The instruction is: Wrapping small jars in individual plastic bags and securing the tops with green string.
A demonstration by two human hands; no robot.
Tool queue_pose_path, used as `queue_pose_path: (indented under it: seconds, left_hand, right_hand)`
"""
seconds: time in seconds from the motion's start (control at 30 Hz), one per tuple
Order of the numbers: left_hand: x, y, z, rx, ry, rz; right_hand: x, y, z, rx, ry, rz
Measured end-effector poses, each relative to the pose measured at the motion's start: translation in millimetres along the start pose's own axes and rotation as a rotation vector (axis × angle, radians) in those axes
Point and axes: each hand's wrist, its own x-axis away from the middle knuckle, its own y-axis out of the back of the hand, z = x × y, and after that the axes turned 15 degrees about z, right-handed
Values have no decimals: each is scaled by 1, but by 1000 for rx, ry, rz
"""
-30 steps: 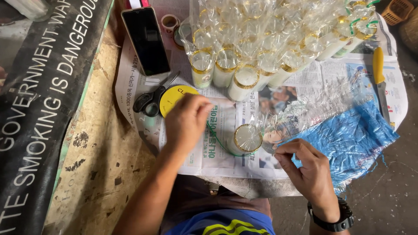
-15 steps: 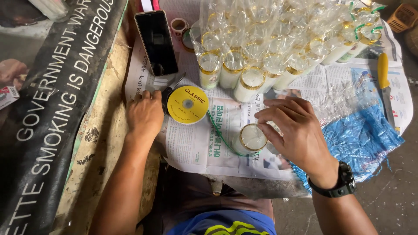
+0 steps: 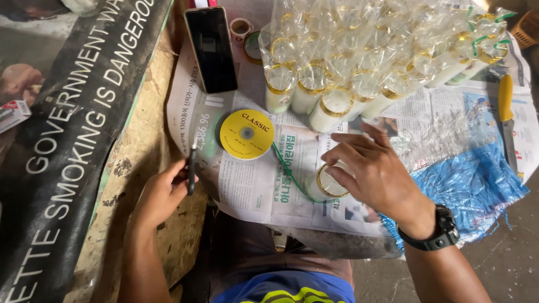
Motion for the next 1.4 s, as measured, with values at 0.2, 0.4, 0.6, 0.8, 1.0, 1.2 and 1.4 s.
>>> queue_pose_path:
  seconds: [0.2,0.4,0.6,0.8,1.0,1.2,1.4]
  left_hand:
    - [2,-19,1,143,-676,-191]
    - [10,-28,-54,-415,-784,-325]
    - [17,-32,-83,-500,-784,-252]
    - [26,-34,-84,-505,-747,-248]
    - [26,-33,-78,-512,-783,-252]
    - [17,-41,-71,-694,-755,-466]
    - [22,-43,-84,-714,-776,-364]
  right_hand:
    - [-10,3,6,-86,26,-136]
    - [6,16,13,-503,-53,-160]
    - [-6,12,9,117,-37,-11]
    - [-11,0,6,0,-17,79]
    - [2,28,19,-172,54,-79]
    - [45,16,26,-87,-51,-71]
    - [63,-12,50,-302,-238,-75]
